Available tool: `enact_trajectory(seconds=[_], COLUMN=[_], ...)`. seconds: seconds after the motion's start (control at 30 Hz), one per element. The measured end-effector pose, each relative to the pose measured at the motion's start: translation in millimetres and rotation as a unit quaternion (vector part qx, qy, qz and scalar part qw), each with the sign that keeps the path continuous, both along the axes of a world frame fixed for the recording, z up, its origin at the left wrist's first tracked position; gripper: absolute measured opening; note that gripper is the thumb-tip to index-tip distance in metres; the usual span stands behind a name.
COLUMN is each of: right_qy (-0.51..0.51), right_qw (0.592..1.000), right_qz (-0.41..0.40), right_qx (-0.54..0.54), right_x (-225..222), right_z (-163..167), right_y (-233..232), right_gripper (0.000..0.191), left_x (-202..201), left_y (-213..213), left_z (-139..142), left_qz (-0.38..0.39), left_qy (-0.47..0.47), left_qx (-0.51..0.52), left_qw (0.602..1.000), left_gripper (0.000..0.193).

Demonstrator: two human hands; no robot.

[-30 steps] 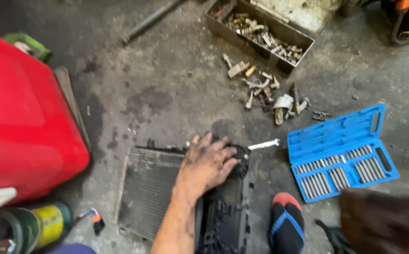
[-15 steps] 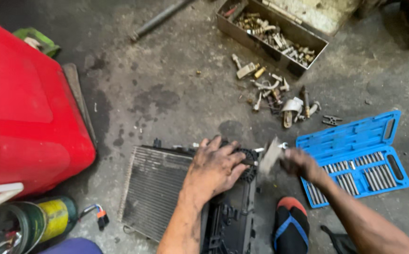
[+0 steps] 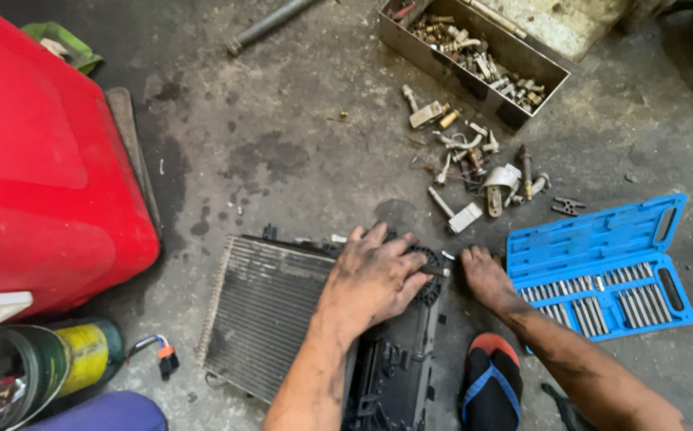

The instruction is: The person is repairing a mechanical part, possibly a radiator or condenser, using various tools. They are seen using a wrench and a hammer to adjust and secure components of the part.

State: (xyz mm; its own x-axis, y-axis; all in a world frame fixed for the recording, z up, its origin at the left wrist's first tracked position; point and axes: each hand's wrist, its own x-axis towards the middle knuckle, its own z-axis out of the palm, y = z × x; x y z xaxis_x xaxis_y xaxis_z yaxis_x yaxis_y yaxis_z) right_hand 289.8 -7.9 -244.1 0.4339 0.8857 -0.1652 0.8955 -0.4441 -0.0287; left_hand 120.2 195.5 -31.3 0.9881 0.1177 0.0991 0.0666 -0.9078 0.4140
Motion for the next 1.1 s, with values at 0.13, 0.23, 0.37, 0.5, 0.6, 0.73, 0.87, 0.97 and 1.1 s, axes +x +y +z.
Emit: enact_trajectory(seconds=[0.13, 0.23, 0.37, 0.5, 0.6, 0.73, 0.87, 0.97, 1.1], right_qy=[0.364, 0.580, 0.722, 0.777, 0.801, 0.806, 0.808, 0.817, 0.802], right_qw=[0.871, 0.683, 0.591, 0.557, 0.521, 0.525, 0.505, 0.503, 0.516], right_qz=[-0.259, -0.309, -0.258, -0.223, -0.243, -0.211, -0.257, -0.247, -0.214], right_qx=[0.204, 0.320, 0.251, 0.192, 0.165, 0.177, 0.159, 0.135, 0.212], right_x=[-9.2, -26.0, -52.8, -65.2, -67.1, -68.6, -70.1, -70.6, -74.7], right_z=[35.1, 107.5, 188.2, 213.7, 213.1, 211.2, 208.6, 203.0, 189.6], right_y=[-4.0, -22.1, -36.4, -27.0, -17.8, -11.5, -6.4, -6.3, -14.9], right_gripper=[0.017, 0.015, 0.024, 0.032, 0.034, 0.035, 0.037, 0.040, 0.033], left_x=[-2.2, -3.8, -3.8, -3.2, -1.5, 0.0, -0.9, -1.2, -0.3], left_y=[-2.5, -2.9, -1.0, -2.0, -2.2, -1.3, -1.2, -1.4, -0.5], left_z=[0.3, 0.8, 1.0, 1.8, 2.8, 3.8, 3.8, 3.8, 4.2], left_qz=[0.006, 0.022, 0.000, 0.002, -0.002, -0.006, -0.006, -0.006, -0.001], left_qy=[-0.005, -0.062, 0.003, -0.025, -0.024, -0.003, -0.010, -0.008, -0.002], left_qx=[0.001, 0.009, 0.000, 0.015, 0.009, 0.002, 0.013, 0.015, 0.006], left_qw=[1.000, 0.998, 1.000, 1.000, 1.000, 1.000, 1.000, 1.000, 1.000], left_gripper=[0.030, 0.031, 0.030, 0.030, 0.029, 0.030, 0.031, 0.032, 0.032])
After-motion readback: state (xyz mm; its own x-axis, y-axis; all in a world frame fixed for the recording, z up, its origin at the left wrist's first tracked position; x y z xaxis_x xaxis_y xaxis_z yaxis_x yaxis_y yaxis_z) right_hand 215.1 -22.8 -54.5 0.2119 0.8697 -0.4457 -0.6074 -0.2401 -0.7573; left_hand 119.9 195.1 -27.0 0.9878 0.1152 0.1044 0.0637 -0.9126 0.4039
